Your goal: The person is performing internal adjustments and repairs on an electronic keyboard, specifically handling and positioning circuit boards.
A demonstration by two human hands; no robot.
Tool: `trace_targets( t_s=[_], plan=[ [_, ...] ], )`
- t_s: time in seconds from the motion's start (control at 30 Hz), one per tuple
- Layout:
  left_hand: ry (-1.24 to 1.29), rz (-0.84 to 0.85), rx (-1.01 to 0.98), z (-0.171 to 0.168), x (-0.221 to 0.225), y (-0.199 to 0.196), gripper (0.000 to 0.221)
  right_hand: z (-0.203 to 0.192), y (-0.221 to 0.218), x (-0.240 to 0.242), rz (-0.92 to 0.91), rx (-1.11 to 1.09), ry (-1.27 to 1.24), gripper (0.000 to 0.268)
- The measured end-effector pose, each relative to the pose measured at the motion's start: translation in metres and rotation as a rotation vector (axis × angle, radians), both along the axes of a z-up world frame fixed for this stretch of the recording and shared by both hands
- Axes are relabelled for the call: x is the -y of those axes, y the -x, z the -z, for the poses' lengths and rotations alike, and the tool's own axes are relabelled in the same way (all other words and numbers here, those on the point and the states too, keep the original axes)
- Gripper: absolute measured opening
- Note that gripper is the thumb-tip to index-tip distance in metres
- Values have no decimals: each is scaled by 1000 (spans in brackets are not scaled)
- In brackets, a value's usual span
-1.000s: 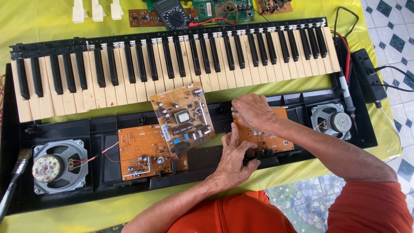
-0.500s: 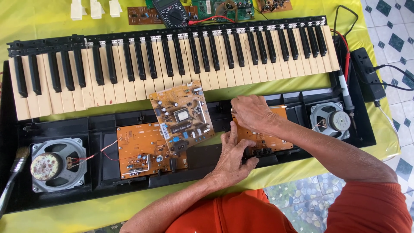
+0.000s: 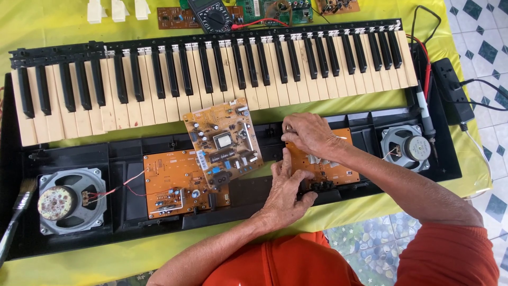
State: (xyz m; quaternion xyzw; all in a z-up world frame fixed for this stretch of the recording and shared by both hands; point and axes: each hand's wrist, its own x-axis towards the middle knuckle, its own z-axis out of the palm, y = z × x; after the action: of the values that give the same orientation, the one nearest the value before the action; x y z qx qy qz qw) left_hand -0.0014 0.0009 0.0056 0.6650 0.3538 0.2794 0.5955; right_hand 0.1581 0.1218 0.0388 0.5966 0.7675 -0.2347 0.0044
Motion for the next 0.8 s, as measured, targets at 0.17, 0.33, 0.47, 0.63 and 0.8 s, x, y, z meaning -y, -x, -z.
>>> trace_targets(
  t_s=[0.17,0.33,0.47,0.63,0.8],
  plan=[
    [12,-25,33,3,2,0,34,27,-18,10,-78,14,-147,7],
    [51,-59,88,-2,3,1,31,40,-31,14,-91,15,-166,12],
    [39,-91,122,-2,4,0,28,29,-27,15,-105,53,-200,11],
    [3,-119,133,-8,7,0,26,24,-24,15,-129,75,-220,12],
    [-38,-133,100,6,14,-10,32,19,-22,7,-66,37,-118,8]
  ],
)
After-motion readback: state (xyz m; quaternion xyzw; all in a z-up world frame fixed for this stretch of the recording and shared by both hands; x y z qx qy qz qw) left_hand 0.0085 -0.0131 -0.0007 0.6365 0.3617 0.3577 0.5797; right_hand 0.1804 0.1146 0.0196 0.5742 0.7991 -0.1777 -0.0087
